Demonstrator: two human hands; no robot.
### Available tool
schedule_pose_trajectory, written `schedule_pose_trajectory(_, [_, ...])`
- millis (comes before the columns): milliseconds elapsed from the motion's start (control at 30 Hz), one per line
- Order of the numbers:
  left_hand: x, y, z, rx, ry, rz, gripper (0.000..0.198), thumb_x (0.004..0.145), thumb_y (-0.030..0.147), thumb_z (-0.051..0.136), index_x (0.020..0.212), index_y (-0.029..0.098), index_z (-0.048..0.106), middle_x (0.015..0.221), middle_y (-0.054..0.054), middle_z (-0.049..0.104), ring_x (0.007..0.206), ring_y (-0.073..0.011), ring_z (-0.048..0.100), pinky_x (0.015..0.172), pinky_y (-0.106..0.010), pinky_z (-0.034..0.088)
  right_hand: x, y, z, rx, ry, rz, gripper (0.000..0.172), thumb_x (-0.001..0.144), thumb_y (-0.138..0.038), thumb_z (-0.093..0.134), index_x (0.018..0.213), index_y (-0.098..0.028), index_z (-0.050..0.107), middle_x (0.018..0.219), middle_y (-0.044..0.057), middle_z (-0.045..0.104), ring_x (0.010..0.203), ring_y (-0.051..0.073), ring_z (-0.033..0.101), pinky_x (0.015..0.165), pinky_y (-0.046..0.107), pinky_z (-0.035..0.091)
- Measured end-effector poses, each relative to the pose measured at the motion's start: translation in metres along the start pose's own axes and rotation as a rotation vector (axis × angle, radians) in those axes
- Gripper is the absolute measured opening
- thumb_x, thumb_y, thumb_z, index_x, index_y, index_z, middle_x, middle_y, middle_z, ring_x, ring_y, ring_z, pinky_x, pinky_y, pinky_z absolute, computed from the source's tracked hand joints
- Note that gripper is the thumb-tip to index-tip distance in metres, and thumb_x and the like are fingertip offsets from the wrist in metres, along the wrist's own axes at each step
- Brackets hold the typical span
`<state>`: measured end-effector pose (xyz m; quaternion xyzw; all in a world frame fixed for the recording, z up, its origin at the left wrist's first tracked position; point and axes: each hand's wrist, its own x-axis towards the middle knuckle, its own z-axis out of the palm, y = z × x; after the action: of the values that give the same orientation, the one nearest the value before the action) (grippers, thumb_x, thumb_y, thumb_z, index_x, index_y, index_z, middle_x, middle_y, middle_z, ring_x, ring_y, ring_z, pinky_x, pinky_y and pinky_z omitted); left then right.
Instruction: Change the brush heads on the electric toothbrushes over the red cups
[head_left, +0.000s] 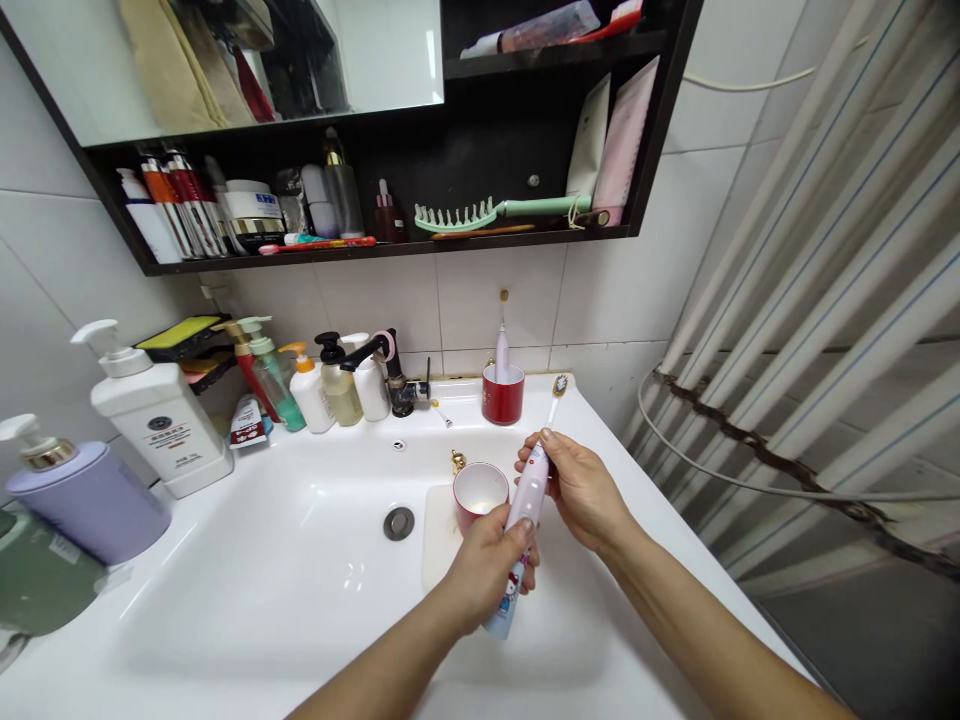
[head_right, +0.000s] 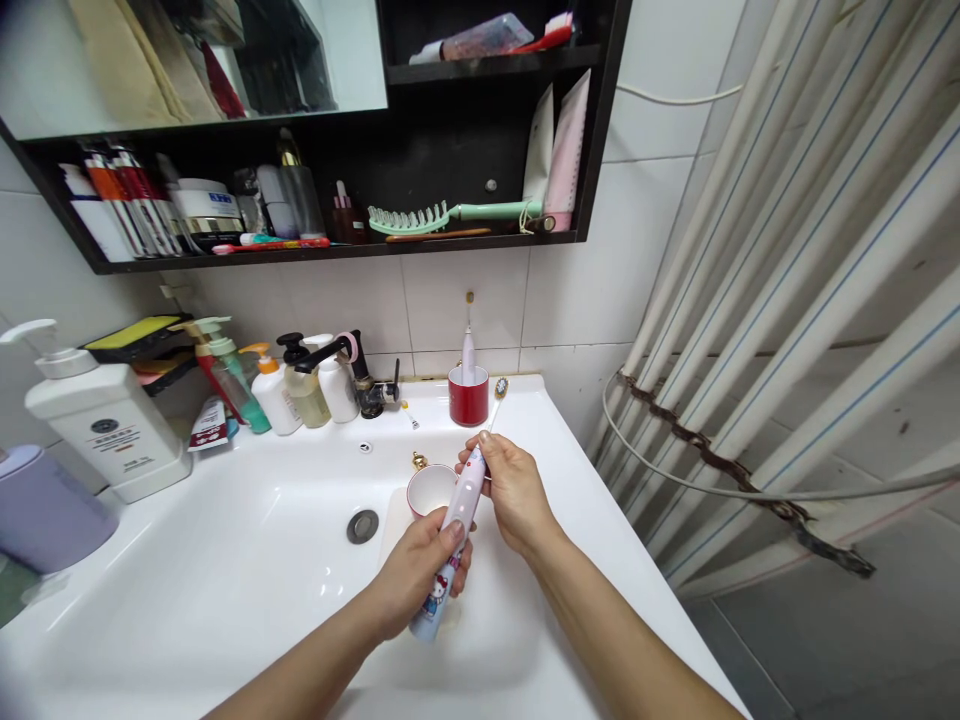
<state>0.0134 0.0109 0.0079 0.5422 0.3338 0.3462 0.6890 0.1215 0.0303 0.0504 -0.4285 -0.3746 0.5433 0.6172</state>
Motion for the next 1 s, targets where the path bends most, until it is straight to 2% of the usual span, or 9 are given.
schedule_pose_trajectory(200, [0.0,0.001,0.0,-0.005,0.004,-0.002,0.021,0.066,0.035,0.04,0.071,0.014,0.038,0.054,0.004,0.042,0.039,-0.0034,0.038,0.041,-0.018,0.03,0.0,0.0,-0.002,-0.086,-0.011,-0.013,0.023,0.063,-0.037,0.047,0.07,-0.016,0.052,0.06,-0.001,0.053,0.054,0.008,0.048,0.053,0.021,0.039])
schedule_pose_trajectory(267, [0.001,0.003,-0.002,0.02,0.024,0.012,0.019,0.064,0.031,0.045,0.071,0.014,0.038,0.054,0.004,0.041,0.04,-0.0037,0.039,0.042,-0.018,0.031,-0.001,0.0,-0.002,-0.167,-0.067,-0.014,0.025,0.06,-0.034,0.051,0.077,-0.016,0.052,0.064,-0.001,0.053,0.055,0.008,0.047,0.054,0.022,0.039])
schedule_pose_trajectory(400, [0.007,0.009,-0.018,0.096,0.078,0.132,0.019,0.061,0.026,0.048,0.075,0.014,0.042,0.06,0.002,0.045,0.049,-0.0062,0.043,0.05,-0.02,0.034,0.004,0.001,0.003,-0.281,-0.159,-0.085,0.028,0.059,-0.032,0.052,0.081,-0.014,0.05,0.067,0.001,0.054,0.06,0.011,0.048,0.059,0.025,0.039])
schedule_pose_trajectory(467, [0.011,0.011,-0.032,0.171,0.189,0.206,0.024,0.06,0.023,0.048,0.082,0.014,0.043,0.07,-0.001,0.048,0.061,-0.0091,0.046,0.058,-0.022,0.036,0.014,-0.001,0.007,-0.362,-0.074,-0.235,0.026,0.061,-0.033,0.048,0.079,-0.014,0.05,0.069,0.002,0.054,0.063,0.011,0.048,0.06,0.025,0.039])
schedule_pose_trajectory(533, [0.013,0.012,-0.046,0.338,0.369,0.228,0.024,0.061,0.022,0.046,0.084,0.015,0.044,0.077,-0.004,0.049,0.071,-0.0115,0.046,0.066,-0.025,0.036,0.029,-0.002,0.012,-0.474,0.022,-0.38,0.025,0.064,-0.033,0.043,0.08,-0.015,0.049,0.071,0.002,0.054,0.063,0.012,0.047,0.059,0.024,0.039])
schedule_pose_trajectory(633, [0.013,0.007,-0.056,0.74,0.543,0.248,0.018,0.06,0.019,0.045,0.077,0.016,0.047,0.081,-0.004,0.049,0.076,-0.0138,0.044,0.071,-0.028,0.034,0.05,0.005,0.016,-0.591,0.052,-0.435,0.023,0.063,-0.032,0.043,0.077,-0.015,0.051,0.067,0.002,0.055,0.061,0.012,0.047,0.057,0.024,0.038])
schedule_pose_trajectory(700, [0.012,0.002,-0.052,0.964,0.507,0.281,0.019,0.058,0.016,0.045,0.076,0.017,0.049,0.083,-0.003,0.048,0.08,-0.0149,0.043,0.072,-0.028,0.033,0.057,0.016,0.017,-0.655,0.046,-0.427,0.02,0.06,-0.03,0.045,0.072,-0.016,0.053,0.064,0.001,0.056,0.058,0.013,0.047,0.056,0.025,0.037])
schedule_pose_trajectory(833, [0.016,-0.009,-0.039,1.247,0.305,0.25,0.019,0.058,0.014,0.044,0.074,0.017,0.053,0.081,-0.005,0.051,0.081,-0.0186,0.041,0.07,-0.03,0.033,0.058,0.04,0.018,-0.762,0.016,-0.41,0.015,0.059,-0.027,0.046,0.066,-0.018,0.056,0.058,0.0,0.057,0.055,0.014,0.047,0.054,0.025,0.035])
schedule_pose_trajectory(1000, [0.02,-0.01,-0.039,1.317,0.277,0.227,0.017,0.061,0.012,0.039,0.066,0.016,0.055,0.072,-0.006,0.052,0.077,-0.0196,0.043,0.066,-0.031,0.033,0.055,0.049,0.021,-0.821,-0.016,-0.416,0.014,0.06,-0.026,0.045,0.064,-0.019,0.056,0.057,0.0,0.058,0.054,0.015,0.049,0.052,0.024,0.035])
